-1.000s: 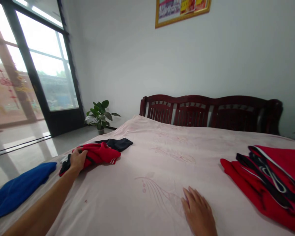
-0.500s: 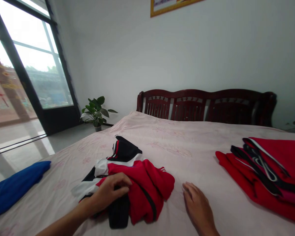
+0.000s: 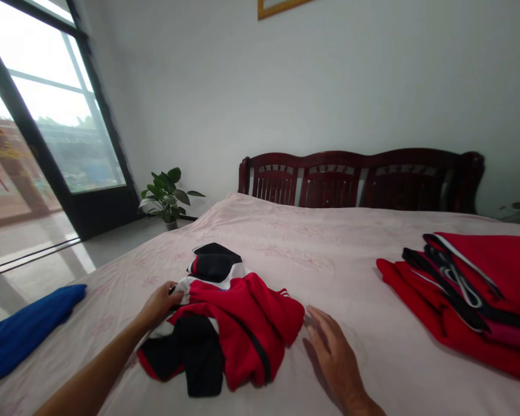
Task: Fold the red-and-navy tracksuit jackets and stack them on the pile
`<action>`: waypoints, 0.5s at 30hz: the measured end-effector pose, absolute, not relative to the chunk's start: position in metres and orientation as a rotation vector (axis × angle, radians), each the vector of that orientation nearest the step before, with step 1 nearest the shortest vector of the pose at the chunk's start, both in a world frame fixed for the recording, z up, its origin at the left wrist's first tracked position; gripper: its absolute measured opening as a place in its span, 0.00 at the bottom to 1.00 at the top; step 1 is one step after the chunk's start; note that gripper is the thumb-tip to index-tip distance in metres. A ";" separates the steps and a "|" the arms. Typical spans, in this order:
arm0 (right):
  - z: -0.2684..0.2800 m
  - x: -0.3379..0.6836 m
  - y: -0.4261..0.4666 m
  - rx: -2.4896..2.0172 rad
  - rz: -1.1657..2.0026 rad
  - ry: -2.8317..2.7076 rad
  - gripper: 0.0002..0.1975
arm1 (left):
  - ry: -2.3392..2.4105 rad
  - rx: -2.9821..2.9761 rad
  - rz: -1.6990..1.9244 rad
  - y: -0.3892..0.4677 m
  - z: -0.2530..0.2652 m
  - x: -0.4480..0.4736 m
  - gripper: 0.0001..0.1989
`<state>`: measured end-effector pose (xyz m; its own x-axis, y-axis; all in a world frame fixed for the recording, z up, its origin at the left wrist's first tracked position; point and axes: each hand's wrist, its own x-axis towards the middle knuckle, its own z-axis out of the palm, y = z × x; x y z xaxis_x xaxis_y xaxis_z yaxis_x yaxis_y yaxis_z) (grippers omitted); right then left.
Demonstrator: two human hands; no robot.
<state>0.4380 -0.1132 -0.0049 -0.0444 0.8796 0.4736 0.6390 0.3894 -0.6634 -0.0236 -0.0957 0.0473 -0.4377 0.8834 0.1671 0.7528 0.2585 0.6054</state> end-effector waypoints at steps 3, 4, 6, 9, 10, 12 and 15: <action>0.004 0.417 -0.126 -1.158 0.371 -1.952 0.26 | 2.209 1.588 1.168 -0.076 0.078 -0.009 0.15; 0.007 0.410 -0.128 -1.120 0.393 -2.025 0.24 | 2.174 1.617 1.259 -0.068 0.092 0.000 0.16; 0.011 0.400 -0.131 -1.092 0.462 -2.094 0.19 | 2.082 1.700 1.417 -0.057 0.119 0.027 0.18; 0.011 0.397 -0.130 -1.138 0.637 -1.887 0.18 | 1.799 1.977 1.484 -0.057 0.141 0.085 0.14; 0.011 0.398 -0.129 -1.151 0.719 -1.756 0.19 | 1.573 2.214 1.440 -0.062 0.141 0.105 0.13; 0.012 0.403 -0.128 -1.152 0.882 -1.480 0.23 | 1.160 2.647 1.101 -0.079 0.129 0.142 0.15; 0.017 0.409 -0.124 -1.119 1.023 -1.190 0.28 | 0.900 2.923 0.663 -0.108 0.096 0.174 0.14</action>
